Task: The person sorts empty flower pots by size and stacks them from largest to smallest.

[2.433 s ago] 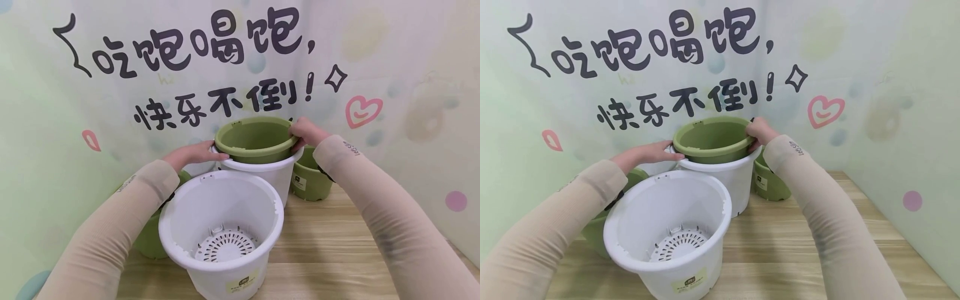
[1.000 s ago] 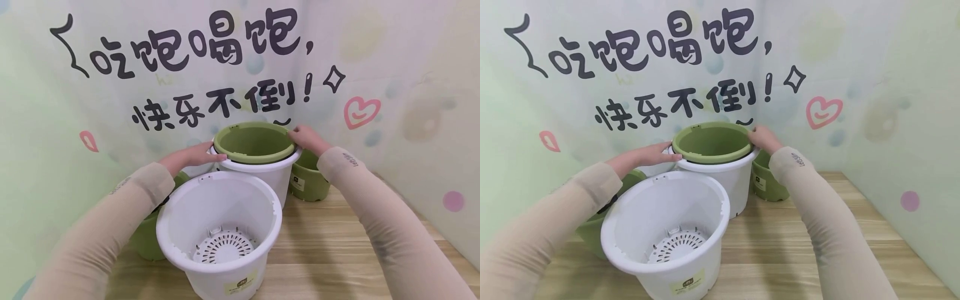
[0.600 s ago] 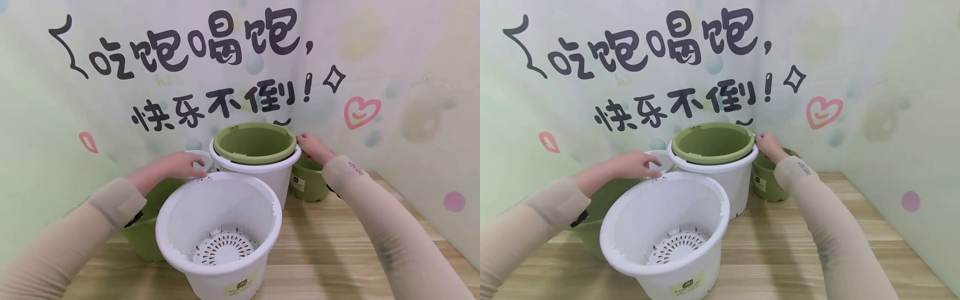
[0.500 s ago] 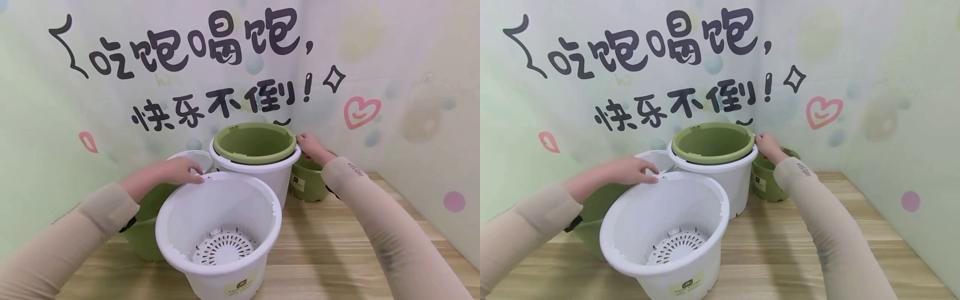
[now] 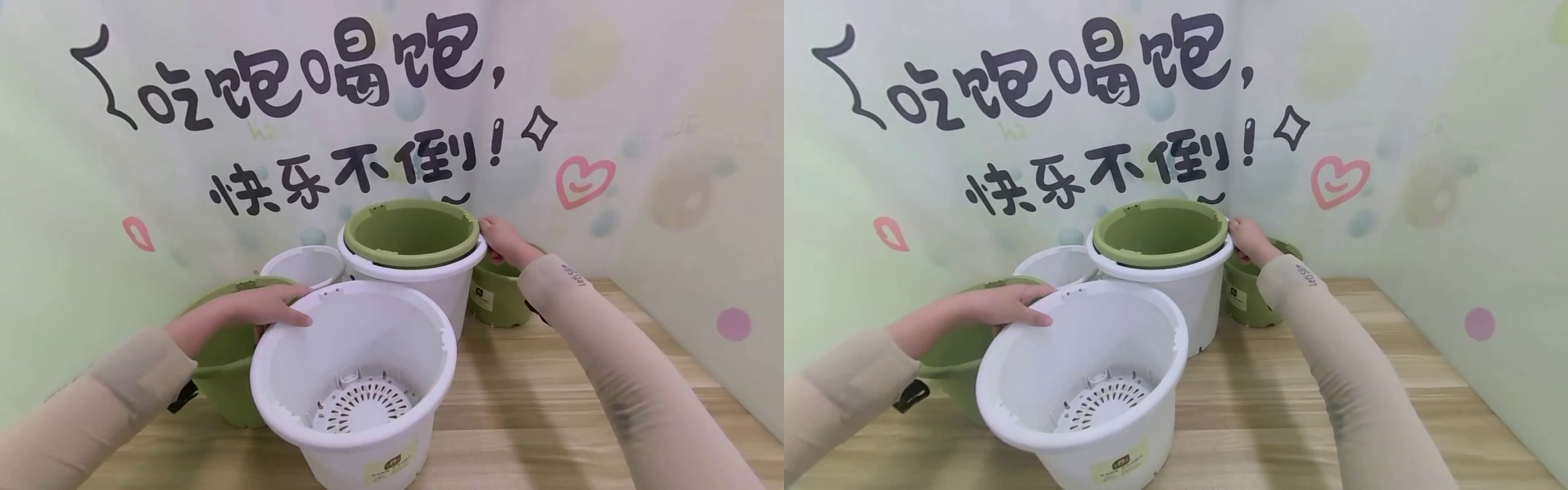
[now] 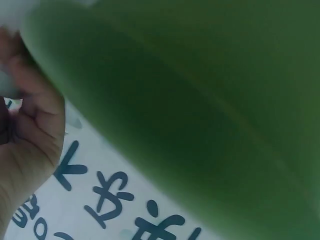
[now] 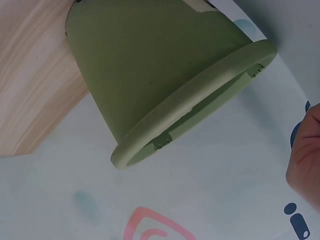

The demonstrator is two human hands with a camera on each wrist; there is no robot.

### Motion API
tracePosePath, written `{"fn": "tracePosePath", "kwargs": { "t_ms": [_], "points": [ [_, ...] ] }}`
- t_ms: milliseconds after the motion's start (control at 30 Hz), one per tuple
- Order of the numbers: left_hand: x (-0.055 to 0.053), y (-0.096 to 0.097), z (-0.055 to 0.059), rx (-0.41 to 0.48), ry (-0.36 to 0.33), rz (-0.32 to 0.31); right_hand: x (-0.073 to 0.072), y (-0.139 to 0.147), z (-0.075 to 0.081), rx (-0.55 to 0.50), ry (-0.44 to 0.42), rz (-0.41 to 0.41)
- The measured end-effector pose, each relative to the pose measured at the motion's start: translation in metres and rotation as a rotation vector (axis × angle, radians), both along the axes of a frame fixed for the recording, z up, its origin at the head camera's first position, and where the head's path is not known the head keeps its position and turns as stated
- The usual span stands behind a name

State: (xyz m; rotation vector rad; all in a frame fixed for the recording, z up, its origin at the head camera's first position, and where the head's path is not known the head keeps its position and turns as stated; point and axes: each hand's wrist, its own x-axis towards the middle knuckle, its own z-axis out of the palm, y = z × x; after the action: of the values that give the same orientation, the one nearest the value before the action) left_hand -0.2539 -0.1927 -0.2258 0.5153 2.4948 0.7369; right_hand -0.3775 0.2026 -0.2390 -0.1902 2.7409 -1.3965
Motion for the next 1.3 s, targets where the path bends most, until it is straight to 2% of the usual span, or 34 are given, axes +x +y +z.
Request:
{"fn": "tracePosePath", "kwargs": {
  "t_ms": [133,233,400,467,600,700,1133,1300],
  "points": [
    [0.003,0.004,0.005,-0.057,0.013,0.041,-0.001,-0.001,-0.001,-0.002,0.001,-0.005],
    [0.002,0.008,0.01,-0.078,-0.003,0.068,-0.001,-0.001,-0.001,-0.003,0.002,-0.012],
    [0.0,0.012,0.013,0.009,-0.084,0.11,-0.001,-0.001,-0.001,0.005,-0.002,-0.019],
    [0.002,0.012,0.012,0.045,-0.085,0.121,-0.002,-0.002,-0.001,0.007,-0.006,-0.014],
    [0.007,0.011,0.008,0.126,-0.063,0.131,-0.002,-0.003,-0.001,0.005,-0.01,-0.003],
    [0.011,0.013,0.008,0.154,-0.049,0.135,-0.002,-0.003,0.0,-0.003,-0.008,-0.009],
    [0.017,0.01,0.021,0.1,-0.049,0.114,0.003,-0.004,0.001,0.017,-0.008,-0.025],
    [0.023,0.005,0.034,0.103,-0.042,0.13,0.002,-0.002,0.001,0.004,0.0,-0.021]
  ]
}}
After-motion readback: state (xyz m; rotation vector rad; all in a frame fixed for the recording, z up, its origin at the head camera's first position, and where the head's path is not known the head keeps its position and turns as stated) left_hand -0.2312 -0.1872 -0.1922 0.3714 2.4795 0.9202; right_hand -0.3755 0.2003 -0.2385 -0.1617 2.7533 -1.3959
